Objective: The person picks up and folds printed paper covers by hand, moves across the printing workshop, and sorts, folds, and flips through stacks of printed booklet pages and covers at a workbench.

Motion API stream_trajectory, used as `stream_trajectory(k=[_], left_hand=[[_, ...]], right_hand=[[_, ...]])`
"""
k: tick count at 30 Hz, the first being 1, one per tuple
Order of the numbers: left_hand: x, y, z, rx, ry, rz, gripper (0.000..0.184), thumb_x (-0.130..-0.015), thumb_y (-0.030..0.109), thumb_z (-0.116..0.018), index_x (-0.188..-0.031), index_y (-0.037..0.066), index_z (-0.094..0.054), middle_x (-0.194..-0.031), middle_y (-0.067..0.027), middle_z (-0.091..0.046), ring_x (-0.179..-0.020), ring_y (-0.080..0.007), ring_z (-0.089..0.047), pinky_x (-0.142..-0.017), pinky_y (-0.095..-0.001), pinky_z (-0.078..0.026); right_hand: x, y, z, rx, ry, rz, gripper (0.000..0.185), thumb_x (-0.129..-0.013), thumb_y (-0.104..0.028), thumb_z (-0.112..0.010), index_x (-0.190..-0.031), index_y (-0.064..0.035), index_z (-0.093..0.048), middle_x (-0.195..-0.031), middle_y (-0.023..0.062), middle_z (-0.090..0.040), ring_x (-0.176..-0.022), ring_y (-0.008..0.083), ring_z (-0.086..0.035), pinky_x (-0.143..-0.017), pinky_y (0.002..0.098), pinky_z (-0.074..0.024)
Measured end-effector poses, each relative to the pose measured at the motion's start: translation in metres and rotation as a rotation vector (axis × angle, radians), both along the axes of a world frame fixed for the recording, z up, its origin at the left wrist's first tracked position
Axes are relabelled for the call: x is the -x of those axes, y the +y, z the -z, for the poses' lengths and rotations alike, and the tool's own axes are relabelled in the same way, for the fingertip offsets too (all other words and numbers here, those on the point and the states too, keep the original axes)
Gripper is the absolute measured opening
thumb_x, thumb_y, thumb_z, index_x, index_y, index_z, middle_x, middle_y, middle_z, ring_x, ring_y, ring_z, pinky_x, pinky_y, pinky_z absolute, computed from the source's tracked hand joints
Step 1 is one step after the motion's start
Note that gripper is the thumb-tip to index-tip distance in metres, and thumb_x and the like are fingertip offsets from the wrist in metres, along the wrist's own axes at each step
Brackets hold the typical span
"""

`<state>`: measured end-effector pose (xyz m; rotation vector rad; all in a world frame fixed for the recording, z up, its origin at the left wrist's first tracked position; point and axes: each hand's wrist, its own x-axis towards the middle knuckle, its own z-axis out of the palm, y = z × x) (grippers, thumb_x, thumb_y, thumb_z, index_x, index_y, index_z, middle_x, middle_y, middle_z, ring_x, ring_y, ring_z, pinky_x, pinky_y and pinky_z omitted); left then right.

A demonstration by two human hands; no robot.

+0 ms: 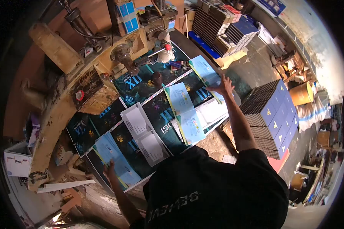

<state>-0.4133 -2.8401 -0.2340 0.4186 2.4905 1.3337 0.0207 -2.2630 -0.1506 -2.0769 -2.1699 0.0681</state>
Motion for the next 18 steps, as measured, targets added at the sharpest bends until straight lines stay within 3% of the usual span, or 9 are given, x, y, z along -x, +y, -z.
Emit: stream_trajectory(k=[2, 3, 4, 6, 7, 10, 12, 15, 18], left_hand=[[-0.009, 0.007, -0.011, -0.048, -0.067, -0.058, 0.042, -0.084, 0.031, -0.071, -0.108, -0.003, -0.064, -0.091, -0.0104, -0.067, -0.079, -0.0206, -0.059, -0.073, -0.0374, -0.049], [-0.014, 0.006, -0.016, -0.087, -0.126, -0.102, 0.042, -0.085, 0.03, -0.07, -0.109, -0.004, -0.064, -0.091, -0.0108, -0.067, -0.078, -0.0214, -0.06, -0.073, -0.0376, -0.049], [-0.014, 0.001, -0.015, -0.08, -0.128, -0.113, 0.042, -0.085, 0.03, -0.07, -0.109, -0.004, -0.064, -0.091, -0.0108, -0.067, -0.078, -0.0214, -0.06, -0.073, -0.0376, -0.049], [-0.015, 0.0, -0.016, -0.138, -0.193, -0.1, 0.045, -0.086, 0.03, -0.069, -0.113, -0.004, -0.06, -0.098, -0.0131, -0.065, -0.085, -0.0231, -0.059, -0.078, -0.0372, -0.048], [-0.019, 0.001, -0.02, -0.156, -0.215, -0.1, 0.046, -0.086, 0.03, -0.069, -0.115, -0.005, -0.059, -0.101, -0.0139, -0.065, -0.088, -0.0237, -0.059, -0.08, -0.0371, -0.048], [-0.055, 0.012, -0.072, -0.106, -0.098, -0.212, 0.054, -0.087, 0.027, -0.068, -0.128, -0.003, -0.049, -0.119, -0.0157, -0.056, -0.105, -0.0253, -0.053, -0.09, -0.0385, -0.044], [-0.063, 0.009, -0.08, -0.365, -0.222, -0.395, 0.063, -0.088, 0.025, -0.066, -0.138, -0.001, -0.038, -0.134, -0.0169, -0.044, -0.118, -0.027, -0.043, -0.097, -0.0401, -0.039], [-0.081, 0.049, -0.16, -0.581, -0.419, -0.34, 0.064, -0.09, 0.024, -0.063, -0.142, 0.001, -0.033, -0.137, -0.0179, -0.04, -0.122, -0.0277, -0.041, -0.1, -0.0416, -0.038], [-0.066, 0.026, -0.131, -0.37, -0.154, -0.09, 0.07, -0.087, 0.03, -0.065, -0.143, 0.002, -0.034, -0.144, -0.0227, -0.033, -0.128, -0.0373, -0.037, -0.106, -0.0482, -0.033]], right_hand=[[-0.007, 0.011, -0.017, 0.108, 0.067, 0.027, 0.111, -0.042, -0.054, -0.087, -0.135, -0.0086, -0.046, -0.115, 0.0163, -0.063, -0.106, 0.0322, -0.06, -0.092, 0.0456, -0.0463], [-0.017, 0.021, -0.018, 0.174, 0.176, -0.011, 0.086, -0.052, -0.046, -0.085, -0.124, -0.0069, -0.056, -0.1, 0.0154, -0.068, -0.09, 0.0275, -0.066, -0.079, 0.0399, -0.0522], [-0.031, 0.029, -0.017, 0.182, 0.172, -0.02, 0.086, -0.052, -0.046, -0.085, -0.124, -0.0069, -0.056, -0.1, 0.0154, -0.068, -0.09, 0.0275, -0.066, -0.079, 0.0399, -0.0522], [-0.043, 0.045, -0.026, 0.035, 0.35, -0.165, 0.053, -0.071, -0.031, -0.079, -0.114, -0.0049, -0.062, -0.088, 0.013, -0.069, -0.079, 0.0197, -0.067, -0.067, 0.032, -0.0526], [-0.046, 0.044, -0.031, 0.021, 0.546, -0.224, 0.043, -0.077, -0.021, -0.072, -0.115, -0.0034, -0.062, -0.098, 0.0151, -0.068, -0.086, 0.0206, -0.067, -0.073, 0.0323, -0.0516], [-0.014, -0.033, -0.147, 0.242, 1.119, -0.302, 0.04, -0.086, -0.005, -0.06, -0.126, -0.0024, -0.055, -0.11, 0.0128, -0.067, -0.095, 0.0166, -0.063, -0.082, 0.0315, -0.0494], [-0.012, -0.056, -0.165, 0.225, 1.049, -0.371, 0.044, -0.089, -0.006, -0.06, -0.132, -0.0017, -0.05, -0.112, 0.0099, -0.065, -0.097, 0.0166, -0.062, -0.086, 0.0312, -0.0478], [0.013, -0.102, -0.186, 0.205, 1.13, -0.369, 0.046, -0.09, -0.009, -0.061, -0.133, -0.0003, -0.048, -0.112, 0.0115, -0.064, -0.099, 0.015, -0.06, -0.089, 0.0291, -0.0458], [0.048, -0.146, -0.209, 0.243, 1.222, -0.386, 0.051, -0.09, -0.011, -0.063, -0.136, -0.0005, -0.045, -0.109, 0.0117, -0.065, -0.098, 0.0146, -0.06, -0.088, 0.0286, -0.0461]])
